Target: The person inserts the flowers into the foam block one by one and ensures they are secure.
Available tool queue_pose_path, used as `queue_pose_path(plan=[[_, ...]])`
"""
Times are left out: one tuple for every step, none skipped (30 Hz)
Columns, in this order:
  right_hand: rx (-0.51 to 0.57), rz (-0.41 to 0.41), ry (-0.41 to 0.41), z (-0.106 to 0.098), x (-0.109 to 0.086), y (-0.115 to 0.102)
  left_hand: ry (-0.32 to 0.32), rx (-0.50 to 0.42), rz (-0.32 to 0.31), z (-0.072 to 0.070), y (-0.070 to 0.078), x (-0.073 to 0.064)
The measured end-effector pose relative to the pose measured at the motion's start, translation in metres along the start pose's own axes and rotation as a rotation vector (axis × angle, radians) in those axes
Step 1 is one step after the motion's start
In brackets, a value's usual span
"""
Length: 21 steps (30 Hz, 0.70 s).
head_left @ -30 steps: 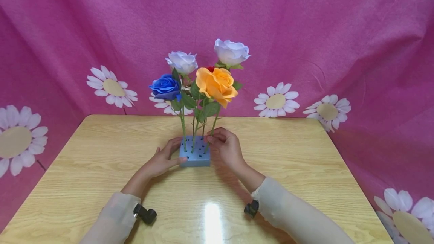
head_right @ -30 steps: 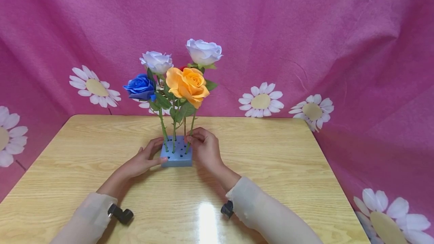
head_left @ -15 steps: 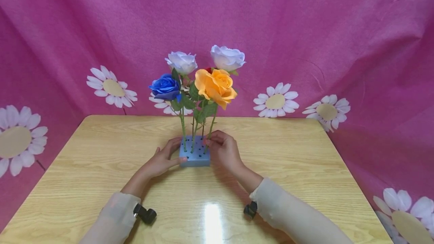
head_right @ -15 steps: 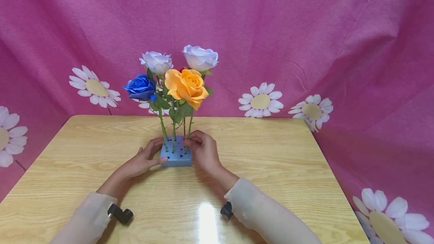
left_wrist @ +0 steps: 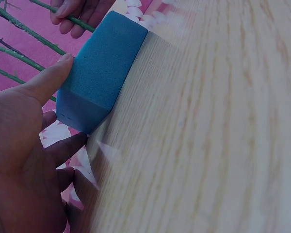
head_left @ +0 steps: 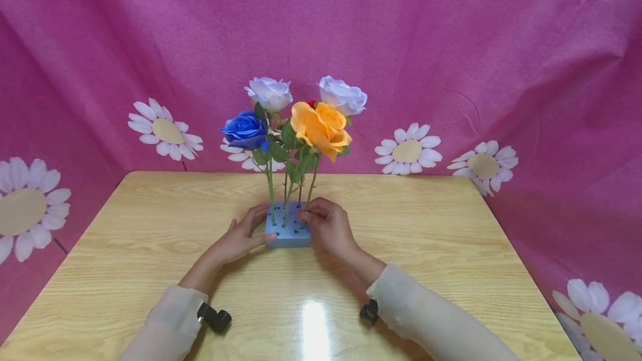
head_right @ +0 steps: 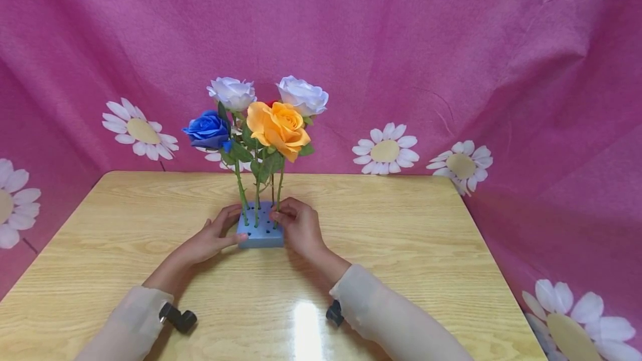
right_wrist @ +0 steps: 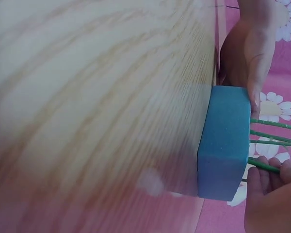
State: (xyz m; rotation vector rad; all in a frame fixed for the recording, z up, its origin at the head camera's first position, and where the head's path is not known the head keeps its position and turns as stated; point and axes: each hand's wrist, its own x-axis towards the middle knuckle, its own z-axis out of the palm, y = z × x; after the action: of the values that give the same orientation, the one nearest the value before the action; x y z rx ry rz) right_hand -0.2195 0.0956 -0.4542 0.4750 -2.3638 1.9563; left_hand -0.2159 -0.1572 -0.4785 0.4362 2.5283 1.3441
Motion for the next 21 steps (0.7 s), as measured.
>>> queue_pose_path(plan=[[-0.001, -0.003, -0.003, -0.0001, 0.0002, 0.0001, -0.001, 0.003, 0.001, 0.0, -0.0003, 0.0001], [-0.003, -0.003, -0.008, -0.0002, 0.0004, 0.0001, -0.001, 0.006, 0.002, -0.0001, -0.0005, 0.0], [-0.006, -0.001, -0.012, -0.0002, 0.0006, 0.0003, -0.001, 0.007, 0.003, -0.0002, -0.0006, 0.0], [-0.007, 0.0, -0.016, -0.0002, 0.0008, 0.0004, -0.001, 0.009, 0.004, -0.0002, -0.0006, -0.0001], [-0.005, 0.008, -0.019, -0.0001, 0.001, 0.0006, -0.002, 0.01, 0.004, -0.0003, -0.0005, -0.0003], [-0.005, 0.01, -0.021, -0.0002, 0.0011, 0.0011, -0.002, 0.009, 0.004, -0.0003, -0.0004, -0.0004], [-0.002, 0.01, -0.022, 0.0, 0.0012, 0.0016, -0.003, 0.008, 0.005, -0.0004, -0.0003, -0.0004], [0.001, 0.013, -0.024, 0.0001, 0.0012, 0.002, -0.003, 0.007, 0.003, -0.0004, -0.0004, -0.0005], [0.005, 0.016, -0.025, 0.0002, 0.0013, 0.0027, -0.003, 0.005, 0.001, -0.0004, -0.0006, -0.0006], [0.01, 0.018, -0.025, 0.0002, 0.0012, 0.0033, -0.003, 0.004, 0.0, -0.0005, -0.0008, -0.0005], [0.017, 0.021, -0.026, 0.0003, 0.0012, 0.004, -0.004, 0.002, 0.0, -0.0005, -0.001, -0.0005], [0.025, 0.025, -0.027, 0.0003, 0.0012, 0.0046, -0.005, 0.001, -0.001, -0.0006, -0.0014, -0.0004], [0.031, 0.031, -0.028, 0.0003, 0.0011, 0.0052, -0.005, 0.002, -0.002, -0.0006, -0.0019, -0.0004], [0.037, 0.038, -0.03, 0.0003, 0.0011, 0.0056, -0.005, 0.002, -0.001, -0.0007, -0.0021, -0.0003], [0.045, 0.045, -0.032, 0.0002, 0.0009, 0.0057, -0.005, 0.003, 0.0, -0.0007, -0.0024, -0.0001], [0.05, 0.049, -0.033, 0.0001, 0.0007, 0.0059, -0.005, 0.005, -0.001, -0.0005, -0.0024, 0.0], [0.058, 0.053, -0.035, 0.0, 0.0006, 0.006, -0.006, 0.006, -0.002, -0.0004, -0.0027, 0.0], [0.063, 0.055, -0.037, -0.0001, 0.0004, 0.0059, -0.006, 0.008, -0.003, -0.0002, -0.0031, 0.0001], [0.067, 0.056, -0.038, -0.0002, 0.0004, 0.006, -0.006, 0.01, -0.002, 0.0001, -0.0031, 0.0002], [0.071, 0.055, -0.04, -0.0004, 0.0002, 0.006, -0.006, 0.009, -0.005, 0.0002, -0.0031, 0.0003], [0.073, 0.053, -0.04, -0.0005, 0.0001, 0.0056, -0.005, 0.009, -0.008, 0.0004, -0.0035, 0.0004]])
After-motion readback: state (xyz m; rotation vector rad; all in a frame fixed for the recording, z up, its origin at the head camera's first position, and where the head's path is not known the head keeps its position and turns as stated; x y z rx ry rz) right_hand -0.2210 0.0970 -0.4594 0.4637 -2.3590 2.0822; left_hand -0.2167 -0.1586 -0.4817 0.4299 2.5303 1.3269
